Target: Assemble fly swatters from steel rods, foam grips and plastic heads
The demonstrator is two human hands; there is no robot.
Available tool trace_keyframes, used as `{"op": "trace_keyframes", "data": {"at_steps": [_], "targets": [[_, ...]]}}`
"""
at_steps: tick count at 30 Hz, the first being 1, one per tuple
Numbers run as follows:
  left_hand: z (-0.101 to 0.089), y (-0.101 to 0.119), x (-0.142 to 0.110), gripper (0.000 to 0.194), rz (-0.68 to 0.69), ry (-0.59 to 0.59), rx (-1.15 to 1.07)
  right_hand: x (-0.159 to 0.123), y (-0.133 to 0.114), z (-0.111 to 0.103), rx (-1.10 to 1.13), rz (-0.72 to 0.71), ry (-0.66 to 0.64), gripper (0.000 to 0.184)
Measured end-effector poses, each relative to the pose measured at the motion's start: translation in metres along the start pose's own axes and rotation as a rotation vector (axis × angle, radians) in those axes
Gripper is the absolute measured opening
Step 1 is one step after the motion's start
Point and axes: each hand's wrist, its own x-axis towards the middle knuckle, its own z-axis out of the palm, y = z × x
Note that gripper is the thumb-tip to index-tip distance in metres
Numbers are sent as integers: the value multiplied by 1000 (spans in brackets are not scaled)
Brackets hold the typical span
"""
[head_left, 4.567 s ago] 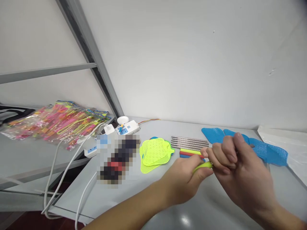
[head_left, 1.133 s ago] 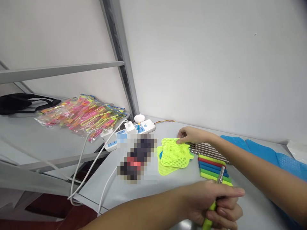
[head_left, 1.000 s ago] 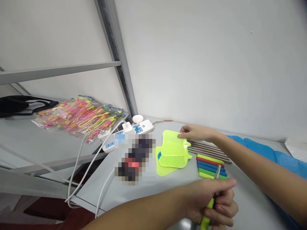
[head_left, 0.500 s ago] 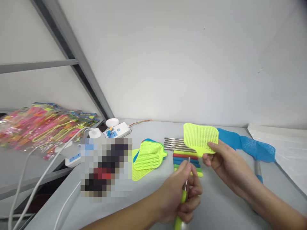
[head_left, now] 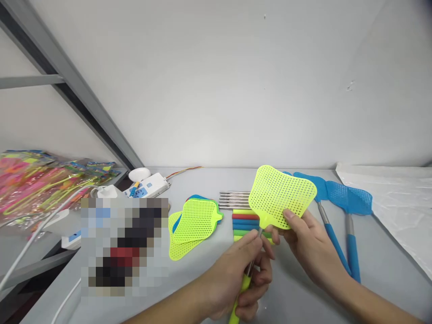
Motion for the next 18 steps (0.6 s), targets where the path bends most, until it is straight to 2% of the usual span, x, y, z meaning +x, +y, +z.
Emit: {"op": "trace_keyframes", "data": {"at_steps": [3,7,11,14,18], "targets": [[1,0,-1,29,-4,1,1,-1,-1,1,-7,13,-22,19],[1,5,-5,31,-20,3,5,1,-6,-8,-95,28,-192,28],[-1,11,-8,31,-21,-3,56,9,-14,-26,-295,89,-338,41],[-3,11,-8,29,-52,-22,129,11,-21,-32,-346,128,-340,43],[-2,8,-8,27,-54,-41,172,2,-24,-25,-369,227,-320,42]]}}
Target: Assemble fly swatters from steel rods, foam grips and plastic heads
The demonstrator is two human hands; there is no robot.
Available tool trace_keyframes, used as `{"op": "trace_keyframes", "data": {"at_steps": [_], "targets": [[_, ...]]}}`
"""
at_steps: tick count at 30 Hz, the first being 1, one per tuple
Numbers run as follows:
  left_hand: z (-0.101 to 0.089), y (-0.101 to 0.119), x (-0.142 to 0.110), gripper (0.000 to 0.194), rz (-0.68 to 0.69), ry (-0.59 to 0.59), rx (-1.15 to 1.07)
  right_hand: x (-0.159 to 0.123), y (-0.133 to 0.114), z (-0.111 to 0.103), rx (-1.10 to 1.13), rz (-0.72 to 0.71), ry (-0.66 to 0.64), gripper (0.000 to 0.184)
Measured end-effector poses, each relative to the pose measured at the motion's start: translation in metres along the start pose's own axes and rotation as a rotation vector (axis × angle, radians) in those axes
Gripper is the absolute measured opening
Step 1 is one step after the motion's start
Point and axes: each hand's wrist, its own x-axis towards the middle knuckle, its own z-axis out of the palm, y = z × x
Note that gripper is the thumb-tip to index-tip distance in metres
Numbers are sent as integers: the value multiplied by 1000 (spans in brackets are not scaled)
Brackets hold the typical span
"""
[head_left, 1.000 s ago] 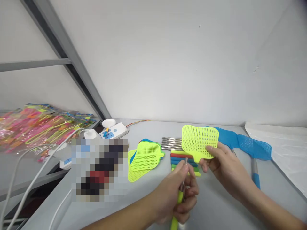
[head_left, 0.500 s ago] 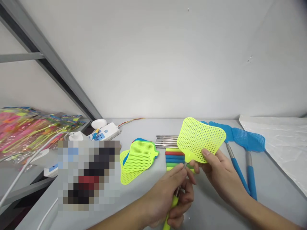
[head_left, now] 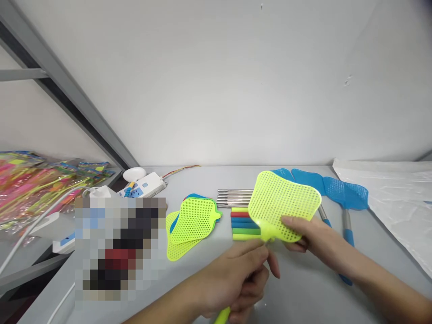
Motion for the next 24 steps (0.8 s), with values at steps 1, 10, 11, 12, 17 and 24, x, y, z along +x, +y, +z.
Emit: {"op": "trace_keyframes", "data": {"at_steps": [1,10,11,12,17,24], "targets": [[0,0,0,27,8,-8,1,-2,1,2,-5,19,6,40],[-2,8,-3,28,33,8,-3,-4,2,-18,66,-51,250,29],[-2,7,-2,27,31,7,-1,-5,1,-17,40,-38,230,28],[-2,7,-2,27,30,6,4,-6,1,-15,16,-30,213,27],[-2,7,-2,27,29,-8,42,-12,1,-13,-154,-88,175,21],[0,10,-6,29,-25,2,73,-14,0,-22,-257,-68,106,27]]}}
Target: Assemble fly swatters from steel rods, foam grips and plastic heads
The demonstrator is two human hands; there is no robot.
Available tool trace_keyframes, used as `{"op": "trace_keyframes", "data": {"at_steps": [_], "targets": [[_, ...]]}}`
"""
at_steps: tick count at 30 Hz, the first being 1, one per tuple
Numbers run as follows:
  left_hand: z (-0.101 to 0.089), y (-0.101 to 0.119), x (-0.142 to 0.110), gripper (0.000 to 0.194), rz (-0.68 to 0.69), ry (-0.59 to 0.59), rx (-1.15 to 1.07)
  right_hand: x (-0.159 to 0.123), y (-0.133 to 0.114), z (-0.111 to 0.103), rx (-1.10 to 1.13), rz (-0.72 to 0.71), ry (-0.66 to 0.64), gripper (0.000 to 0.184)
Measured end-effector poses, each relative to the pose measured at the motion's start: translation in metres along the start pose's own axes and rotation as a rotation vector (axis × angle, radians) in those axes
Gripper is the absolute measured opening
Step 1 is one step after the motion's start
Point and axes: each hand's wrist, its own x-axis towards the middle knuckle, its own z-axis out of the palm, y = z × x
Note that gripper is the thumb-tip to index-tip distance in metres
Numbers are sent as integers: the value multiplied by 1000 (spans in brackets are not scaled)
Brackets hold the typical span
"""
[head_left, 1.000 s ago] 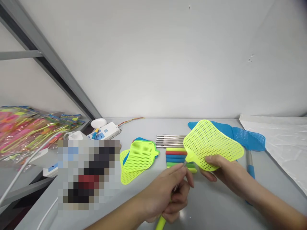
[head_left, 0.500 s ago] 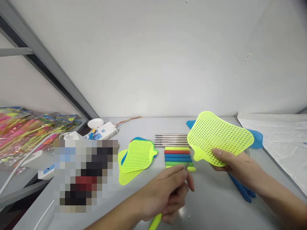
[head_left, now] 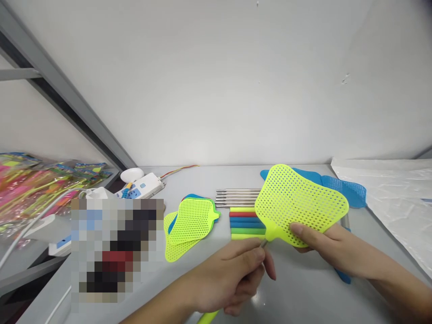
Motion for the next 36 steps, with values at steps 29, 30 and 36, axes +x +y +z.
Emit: {"op": "trace_keyframes", "data": {"at_steps": [29,30,36], "targets": [[-5,10,-4,37,-108,35,-44,15,-2,25,350,-10,191,29],[-4,10,-3,37,-105,45,-38,15,-2,24,352,-17,200,28],[3,8,-2,36,-100,125,34,11,-1,27,292,-50,179,30]]}}
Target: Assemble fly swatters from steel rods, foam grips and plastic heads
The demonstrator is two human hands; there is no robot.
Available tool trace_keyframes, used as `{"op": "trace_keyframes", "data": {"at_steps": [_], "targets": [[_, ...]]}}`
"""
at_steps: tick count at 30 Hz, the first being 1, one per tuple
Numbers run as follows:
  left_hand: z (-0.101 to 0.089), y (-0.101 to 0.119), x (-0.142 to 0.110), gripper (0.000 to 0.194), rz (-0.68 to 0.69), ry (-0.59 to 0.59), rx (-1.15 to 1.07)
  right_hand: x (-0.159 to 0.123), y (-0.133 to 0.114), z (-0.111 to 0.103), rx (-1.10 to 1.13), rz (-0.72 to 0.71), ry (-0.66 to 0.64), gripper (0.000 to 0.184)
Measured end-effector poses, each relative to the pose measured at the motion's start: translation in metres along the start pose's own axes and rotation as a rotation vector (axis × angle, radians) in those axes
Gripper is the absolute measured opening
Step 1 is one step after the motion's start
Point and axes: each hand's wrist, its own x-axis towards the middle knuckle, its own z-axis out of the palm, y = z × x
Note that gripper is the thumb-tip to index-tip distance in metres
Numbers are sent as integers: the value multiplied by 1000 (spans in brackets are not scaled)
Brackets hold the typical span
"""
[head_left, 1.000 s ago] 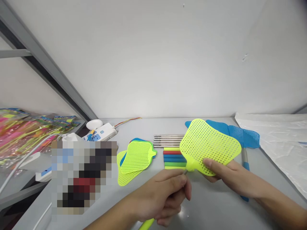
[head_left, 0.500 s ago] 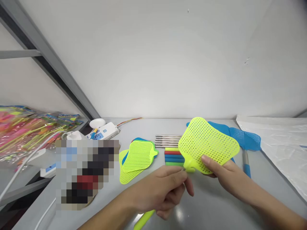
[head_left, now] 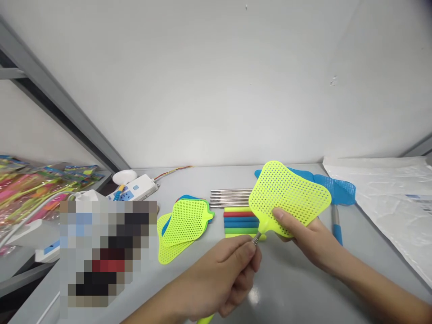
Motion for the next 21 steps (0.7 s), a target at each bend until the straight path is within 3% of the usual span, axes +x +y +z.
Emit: {"op": "trace_keyframes", "data": {"at_steps": [7,11,15,19,21], "targets": [[-1,7,-6,34,2,-17,5,-2,-8,7,-10,-13,-40,34],[-1,8,-7,34,1,-61,-66,0,-10,9,23,42,2,31],[0,2,-2,31,22,-92,-118,0,-4,12,8,71,-39,31],[1,-2,5,26,81,-144,-139,1,-7,9,-22,12,-73,26],[1,-2,7,27,112,-174,-127,6,-15,-1,-26,-32,-31,27]]}}
